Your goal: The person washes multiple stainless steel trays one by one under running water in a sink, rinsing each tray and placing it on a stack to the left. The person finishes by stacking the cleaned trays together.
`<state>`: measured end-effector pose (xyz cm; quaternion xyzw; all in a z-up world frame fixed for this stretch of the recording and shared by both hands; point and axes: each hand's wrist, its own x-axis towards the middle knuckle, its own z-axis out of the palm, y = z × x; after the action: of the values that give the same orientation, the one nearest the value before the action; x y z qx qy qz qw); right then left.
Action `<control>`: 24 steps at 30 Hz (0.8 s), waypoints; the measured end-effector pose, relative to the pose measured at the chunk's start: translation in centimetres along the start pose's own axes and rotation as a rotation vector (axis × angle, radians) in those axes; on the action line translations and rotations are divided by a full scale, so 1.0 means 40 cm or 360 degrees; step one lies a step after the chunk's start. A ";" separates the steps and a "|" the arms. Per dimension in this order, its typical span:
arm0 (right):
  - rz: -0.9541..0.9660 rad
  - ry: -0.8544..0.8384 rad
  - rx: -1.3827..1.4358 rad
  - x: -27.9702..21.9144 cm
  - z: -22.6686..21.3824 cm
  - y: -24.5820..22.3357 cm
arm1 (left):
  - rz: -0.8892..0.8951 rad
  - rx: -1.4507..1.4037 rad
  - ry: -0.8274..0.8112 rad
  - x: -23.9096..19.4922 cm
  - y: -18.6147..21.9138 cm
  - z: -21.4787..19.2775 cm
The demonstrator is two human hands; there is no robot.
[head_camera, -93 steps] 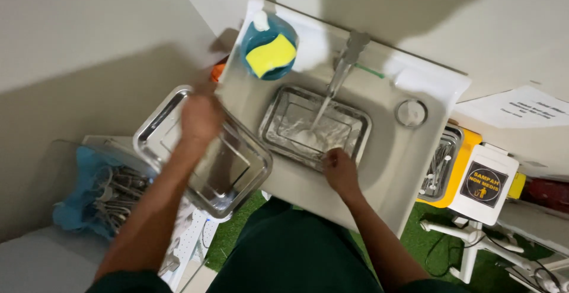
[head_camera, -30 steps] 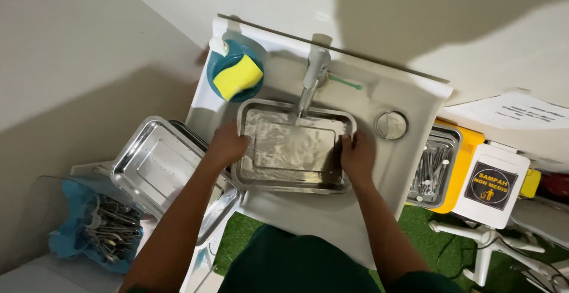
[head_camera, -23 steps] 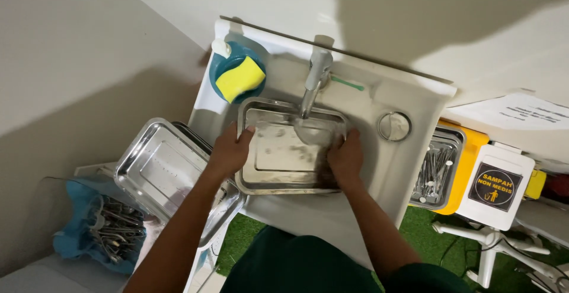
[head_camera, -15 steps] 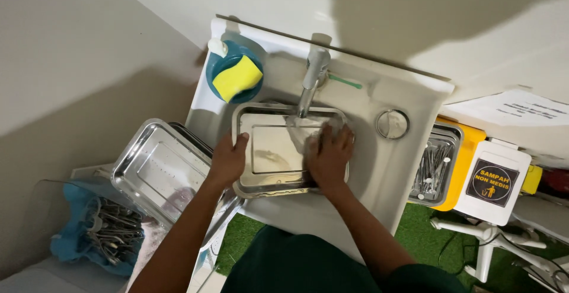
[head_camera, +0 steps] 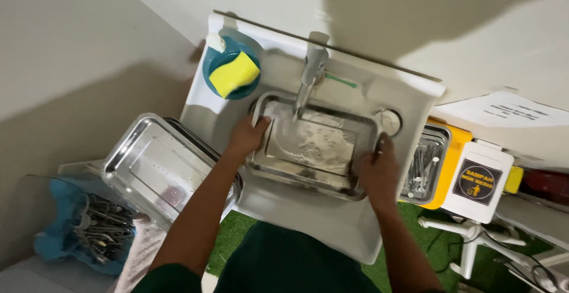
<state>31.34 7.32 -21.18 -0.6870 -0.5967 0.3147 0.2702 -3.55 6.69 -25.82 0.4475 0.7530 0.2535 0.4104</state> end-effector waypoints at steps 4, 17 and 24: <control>0.0114 0.0038 0.0000 -0.005 -0.075 0.019 | -0.0169 0.0034 -0.0135 0.003 0.101 0.029; 0.0083 0.0190 0.0375 0.000 -0.010 0.045 | -0.0031 -0.0250 0.0083 0.065 0.044 0.061; -0.0069 0.0155 0.0416 0.029 0.079 0.090 | -0.0148 -0.0184 0.0188 0.029 0.078 0.002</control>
<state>31.41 7.95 -26.07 -0.6474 -0.5513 0.3501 0.3928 -2.32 9.21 -23.98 0.3719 0.7800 0.3031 0.4018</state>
